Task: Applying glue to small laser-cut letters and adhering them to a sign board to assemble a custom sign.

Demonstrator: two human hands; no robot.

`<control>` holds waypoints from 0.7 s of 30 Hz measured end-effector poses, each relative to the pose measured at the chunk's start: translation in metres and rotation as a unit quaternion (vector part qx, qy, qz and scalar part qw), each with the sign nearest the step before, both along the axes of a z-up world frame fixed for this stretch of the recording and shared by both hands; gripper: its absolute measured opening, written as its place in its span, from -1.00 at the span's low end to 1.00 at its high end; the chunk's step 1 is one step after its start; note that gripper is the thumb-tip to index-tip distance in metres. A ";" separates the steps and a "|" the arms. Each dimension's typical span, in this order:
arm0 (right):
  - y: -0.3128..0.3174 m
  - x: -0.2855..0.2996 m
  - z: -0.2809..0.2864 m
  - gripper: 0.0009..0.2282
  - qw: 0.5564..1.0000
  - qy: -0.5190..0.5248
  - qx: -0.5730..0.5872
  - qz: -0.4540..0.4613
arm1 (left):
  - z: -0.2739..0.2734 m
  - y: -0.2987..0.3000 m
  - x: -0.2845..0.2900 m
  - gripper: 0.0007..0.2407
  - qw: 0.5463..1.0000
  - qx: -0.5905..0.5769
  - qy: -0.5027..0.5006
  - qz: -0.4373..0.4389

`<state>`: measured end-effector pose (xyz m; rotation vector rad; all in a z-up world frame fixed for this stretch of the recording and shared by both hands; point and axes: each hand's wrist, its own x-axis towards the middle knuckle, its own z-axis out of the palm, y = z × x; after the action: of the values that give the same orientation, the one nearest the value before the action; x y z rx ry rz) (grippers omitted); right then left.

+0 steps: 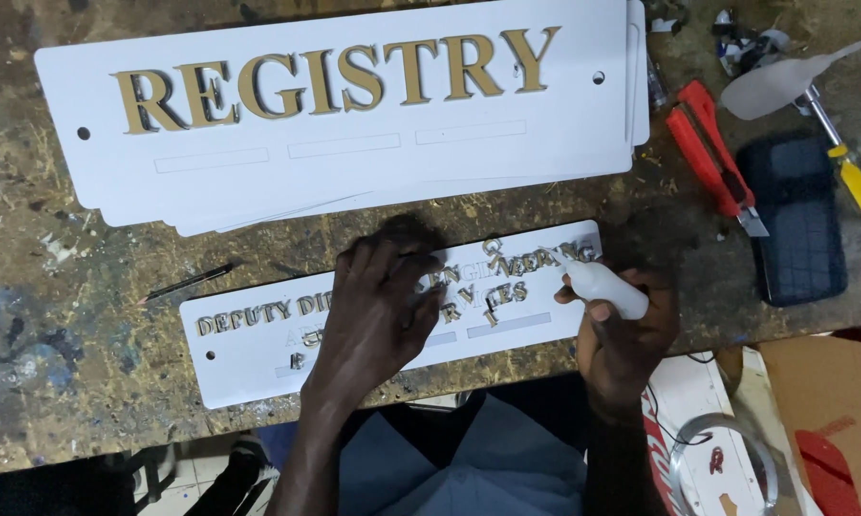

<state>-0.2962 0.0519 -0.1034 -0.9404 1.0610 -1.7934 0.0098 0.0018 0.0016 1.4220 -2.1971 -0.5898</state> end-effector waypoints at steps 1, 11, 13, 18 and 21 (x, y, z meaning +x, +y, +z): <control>0.000 0.000 0.001 -0.55 1.000 0.000 0.000 0.000 | -0.001 0.000 0.001 -0.73 1.000 0.000 0.000 0.000; -0.001 0.001 0.007 -0.61 1.000 0.004 -0.001 0.004 | 0.024 -0.006 0.009 -0.72 0.994 0.005 0.112 -0.015; -0.003 0.005 0.012 -0.61 1.000 0.011 -0.003 0.007 | 0.031 -0.005 0.013 -0.74 0.992 0.005 0.126 -0.010; -0.005 0.006 0.018 -0.59 1.000 0.000 0.008 0.010 | 0.025 0.007 0.037 -0.75 0.979 -0.069 0.169 0.091; -0.006 0.008 0.022 -0.61 1.000 0.017 0.005 0.009 | 0.026 0.015 0.055 -0.80 0.973 -0.092 0.176 0.116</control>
<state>-0.2880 0.0454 -0.0818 -0.9736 1.0789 -1.7623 0.0648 0.0166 0.0274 1.3363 -1.7329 -0.4961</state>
